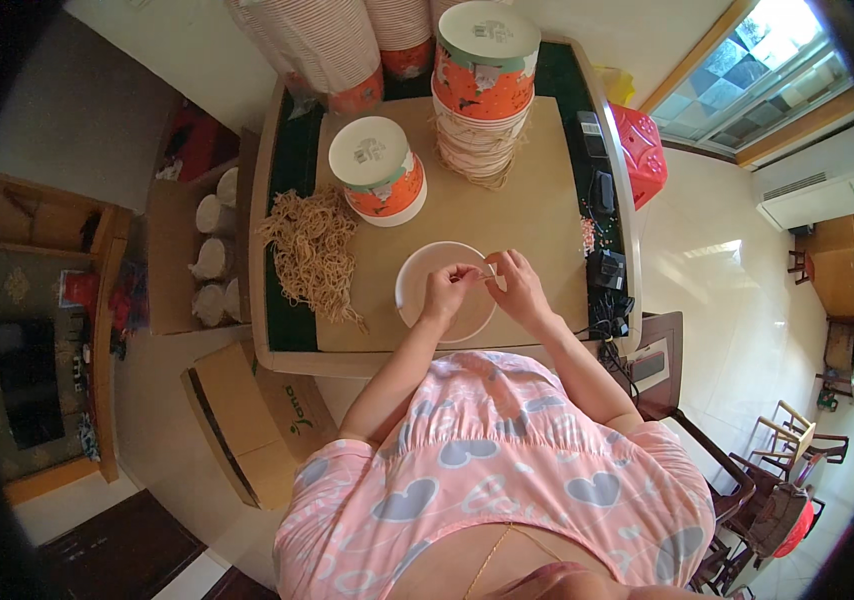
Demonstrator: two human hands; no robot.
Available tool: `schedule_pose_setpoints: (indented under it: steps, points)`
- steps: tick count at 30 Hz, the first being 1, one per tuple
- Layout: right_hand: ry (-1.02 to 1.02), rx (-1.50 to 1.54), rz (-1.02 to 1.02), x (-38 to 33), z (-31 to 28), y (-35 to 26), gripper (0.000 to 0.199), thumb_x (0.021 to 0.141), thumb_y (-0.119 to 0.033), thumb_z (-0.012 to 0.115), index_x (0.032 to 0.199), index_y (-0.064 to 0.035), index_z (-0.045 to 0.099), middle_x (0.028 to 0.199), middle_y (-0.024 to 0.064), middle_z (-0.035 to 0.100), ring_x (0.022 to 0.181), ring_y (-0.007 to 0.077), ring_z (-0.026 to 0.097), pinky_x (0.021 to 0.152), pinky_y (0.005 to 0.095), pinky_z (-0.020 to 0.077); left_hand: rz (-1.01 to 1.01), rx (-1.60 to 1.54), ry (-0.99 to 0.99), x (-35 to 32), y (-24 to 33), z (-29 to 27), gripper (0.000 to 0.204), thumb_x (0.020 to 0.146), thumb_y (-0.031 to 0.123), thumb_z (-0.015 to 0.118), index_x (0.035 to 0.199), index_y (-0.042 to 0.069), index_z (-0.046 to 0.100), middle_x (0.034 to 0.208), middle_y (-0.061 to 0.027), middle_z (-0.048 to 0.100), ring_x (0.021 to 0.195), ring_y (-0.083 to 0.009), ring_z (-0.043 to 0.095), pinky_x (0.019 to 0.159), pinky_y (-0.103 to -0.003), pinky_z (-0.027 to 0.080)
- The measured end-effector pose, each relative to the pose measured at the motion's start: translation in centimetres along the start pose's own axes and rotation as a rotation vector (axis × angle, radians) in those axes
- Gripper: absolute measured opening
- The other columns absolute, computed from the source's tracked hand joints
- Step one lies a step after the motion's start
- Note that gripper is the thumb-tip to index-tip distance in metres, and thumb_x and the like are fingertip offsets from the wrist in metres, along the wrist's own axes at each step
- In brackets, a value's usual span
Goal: Placing shredded decorative paper into small paper bowls for packaging.
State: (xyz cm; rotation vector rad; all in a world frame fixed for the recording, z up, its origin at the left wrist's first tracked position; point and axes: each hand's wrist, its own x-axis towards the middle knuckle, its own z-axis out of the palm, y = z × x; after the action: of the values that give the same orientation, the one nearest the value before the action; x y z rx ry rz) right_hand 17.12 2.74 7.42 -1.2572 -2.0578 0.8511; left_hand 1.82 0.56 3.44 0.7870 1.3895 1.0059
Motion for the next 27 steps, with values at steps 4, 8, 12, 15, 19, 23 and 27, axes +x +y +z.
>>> schedule_pose_setpoints:
  steps: [4, 8, 12, 15, 19, 23, 27]
  points:
    - [0.055, -0.124, -0.001, -0.3, 0.8, 0.3, 0.018, 0.072, -0.007, 0.06, 0.089, -0.0073, 0.055, 0.079, 0.0117, 0.052, 0.081, 0.032, 0.054, 0.07, 0.0387, 0.0461, 0.038, -0.024, 0.032, 0.0, -0.1, -0.1, 0.01, 0.081, 0.009, 0.062, 0.083, 0.0, 0.067, 0.073, -0.0011, 0.064, 0.065, -0.0055, 0.056, 0.058, -0.019, 0.044]
    - [0.041, -0.144, 0.029, -0.1, 1.0, 0.4, 0.009, 0.073, -0.01, 0.06, 0.081, -0.0069, 0.058, 0.077, 0.0115, 0.051, 0.078, 0.0314, 0.054, 0.068, 0.0392, 0.0457, 0.069, 0.041, 0.014, 0.0, -0.7, -0.3, 0.01, 0.083, 0.012, 0.061, 0.085, 0.004, 0.065, 0.07, 0.0026, 0.06, 0.056, -0.0026, 0.048, 0.048, -0.017, 0.036]
    - [0.044, -0.166, 0.011, -0.1, 0.9, 0.2, 0.008, 0.074, -0.015, 0.062, 0.076, -0.0075, 0.059, 0.075, 0.011, 0.051, 0.075, 0.0302, 0.054, 0.065, 0.0394, 0.0449, 0.098, 0.04, 0.033, 0.4, -1.4, -0.3, 0.009, 0.083, 0.013, 0.061, 0.085, 0.005, 0.065, 0.069, 0.0029, 0.06, 0.057, -0.0026, 0.048, 0.048, -0.017, 0.036]
    - [0.034, -0.195, -0.003, -0.1, 0.9, 0.3, 0.009, 0.074, -0.016, 0.063, 0.077, -0.0088, 0.06, 0.075, 0.0105, 0.052, 0.074, 0.0297, 0.054, 0.064, 0.0396, 0.0441, 0.095, 0.002, 0.02, 0.5, -1.6, -0.4, 0.01, 0.083, 0.013, 0.061, 0.085, 0.004, 0.065, 0.069, 0.0033, 0.059, 0.057, -0.0026, 0.048, 0.048, -0.017, 0.036]
    - [0.036, -0.232, -0.022, -0.1, 1.0, 0.4, 0.006, 0.075, -0.014, 0.063, 0.077, -0.0088, 0.062, 0.074, 0.0101, 0.052, 0.073, 0.0293, 0.054, 0.064, 0.0386, 0.0449, 0.106, 0.019, 0.017, 0.4, -1.3, -0.3, 0.009, 0.083, 0.013, 0.061, 0.084, 0.005, 0.065, 0.07, 0.0036, 0.059, 0.057, -0.0025, 0.048, 0.048, -0.017, 0.035]
    - [0.043, -0.236, -0.044, -0.1, 1.0, 0.1, 0.009, 0.075, -0.011, 0.062, 0.084, -0.0103, 0.062, 0.077, 0.0104, 0.052, 0.075, 0.0297, 0.055, 0.065, 0.0392, 0.0456, 0.117, 0.037, 0.02, 0.6, -1.6, -0.4, 0.008, 0.083, 0.012, 0.061, 0.084, 0.005, 0.064, 0.071, 0.0032, 0.06, 0.06, -0.0026, 0.049, 0.05, -0.017, 0.036]
    - [0.073, -0.155, 0.035, -0.4, 1.2, -0.9, 0.018, 0.073, -0.007, 0.062, 0.091, -0.0108, 0.058, 0.087, 0.0108, 0.051, 0.079, 0.0302, 0.056, 0.066, 0.0392, 0.0474, 0.07, 0.034, 0.025, 0.6, -1.9, -0.5, 0.008, 0.084, 0.012, 0.061, 0.085, 0.005, 0.064, 0.074, 0.0026, 0.061, 0.062, -0.0031, 0.05, 0.051, -0.018, 0.037]
